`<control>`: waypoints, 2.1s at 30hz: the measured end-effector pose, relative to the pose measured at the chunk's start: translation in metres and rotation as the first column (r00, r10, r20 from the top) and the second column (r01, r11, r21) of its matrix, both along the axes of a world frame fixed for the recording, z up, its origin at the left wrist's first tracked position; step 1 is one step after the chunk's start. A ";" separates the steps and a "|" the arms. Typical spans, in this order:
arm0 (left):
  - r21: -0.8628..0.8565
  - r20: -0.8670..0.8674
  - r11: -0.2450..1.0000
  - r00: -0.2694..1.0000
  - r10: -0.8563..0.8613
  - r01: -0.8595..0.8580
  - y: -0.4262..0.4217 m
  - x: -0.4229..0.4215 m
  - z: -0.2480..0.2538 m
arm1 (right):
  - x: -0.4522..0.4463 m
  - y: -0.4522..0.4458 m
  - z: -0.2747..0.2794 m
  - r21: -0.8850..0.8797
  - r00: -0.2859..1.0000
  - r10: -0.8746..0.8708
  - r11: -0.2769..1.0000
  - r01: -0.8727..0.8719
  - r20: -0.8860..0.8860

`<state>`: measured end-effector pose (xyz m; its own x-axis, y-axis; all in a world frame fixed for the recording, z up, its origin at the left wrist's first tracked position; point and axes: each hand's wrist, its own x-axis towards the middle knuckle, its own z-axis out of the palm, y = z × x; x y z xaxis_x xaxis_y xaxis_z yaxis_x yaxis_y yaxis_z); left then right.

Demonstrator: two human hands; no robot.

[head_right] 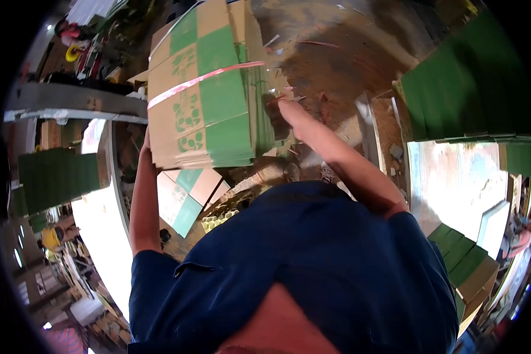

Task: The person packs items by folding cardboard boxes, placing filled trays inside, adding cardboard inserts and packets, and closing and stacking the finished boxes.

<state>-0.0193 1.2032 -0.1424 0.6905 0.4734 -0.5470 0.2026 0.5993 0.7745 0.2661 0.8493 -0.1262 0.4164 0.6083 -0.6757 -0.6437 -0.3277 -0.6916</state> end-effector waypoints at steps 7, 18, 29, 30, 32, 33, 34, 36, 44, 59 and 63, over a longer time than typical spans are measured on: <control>-0.015 0.022 0.999 0.998 0.051 -0.050 -0.029 -0.023 0.030 | -0.005 -0.015 0.026 0.259 0.974 0.132 0.962 -0.081 -0.185; -0.024 -0.002 0.999 0.999 0.038 -0.038 -0.044 -0.009 0.053 | -0.006 0.019 -0.001 0.172 0.884 0.344 0.896 -0.410 0.316; -0.058 -0.030 0.996 0.998 0.059 -0.061 -0.064 -0.022 0.062 | -0.031 0.039 0.052 0.116 0.813 0.251 0.925 -0.361 0.525; -0.060 -0.031 0.996 0.998 0.058 -0.059 -0.066 -0.023 0.063 | -0.033 0.042 0.052 0.162 0.829 0.189 0.935 -0.316 0.526; -0.062 -0.033 0.997 0.998 0.054 -0.056 -0.068 -0.022 0.064 | -0.035 0.045 0.056 0.222 0.859 0.154 0.930 -0.293 0.489; -0.064 -0.031 0.996 0.998 0.054 -0.056 -0.069 -0.022 0.065 | -0.036 0.046 0.060 0.341 0.897 0.059 0.913 -0.226 0.438; -0.063 -0.027 0.996 0.998 0.055 -0.056 -0.070 -0.022 0.066 | -0.037 0.046 0.061 0.452 0.926 -0.032 0.879 -0.153 0.377; -0.063 -0.027 0.997 0.998 0.051 -0.053 -0.070 -0.020 0.068 | -0.038 0.054 0.062 0.507 0.932 -0.075 0.853 -0.124 0.354; -0.046 -0.013 0.998 0.999 0.052 -0.053 -0.071 -0.018 0.088 | -0.042 0.058 0.076 0.659 0.940 -0.132 0.743 -0.116 0.314; 0.016 0.064 1.000 0.998 -0.020 0.019 -0.073 0.016 0.110 | -0.023 0.019 0.093 0.818 0.983 -0.123 0.574 -0.041 0.136; 0.032 0.111 0.997 0.991 -0.074 0.071 -0.066 0.017 0.131 | -0.017 0.003 0.104 0.518 0.851 -0.062 0.816 -0.257 0.521</control>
<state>-0.0024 1.1374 -0.0112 0.7798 0.4334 -0.4517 0.1560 0.5642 0.8108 0.2490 0.8518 -0.0225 0.5069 0.8589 0.0732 -0.1475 0.1701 -0.9743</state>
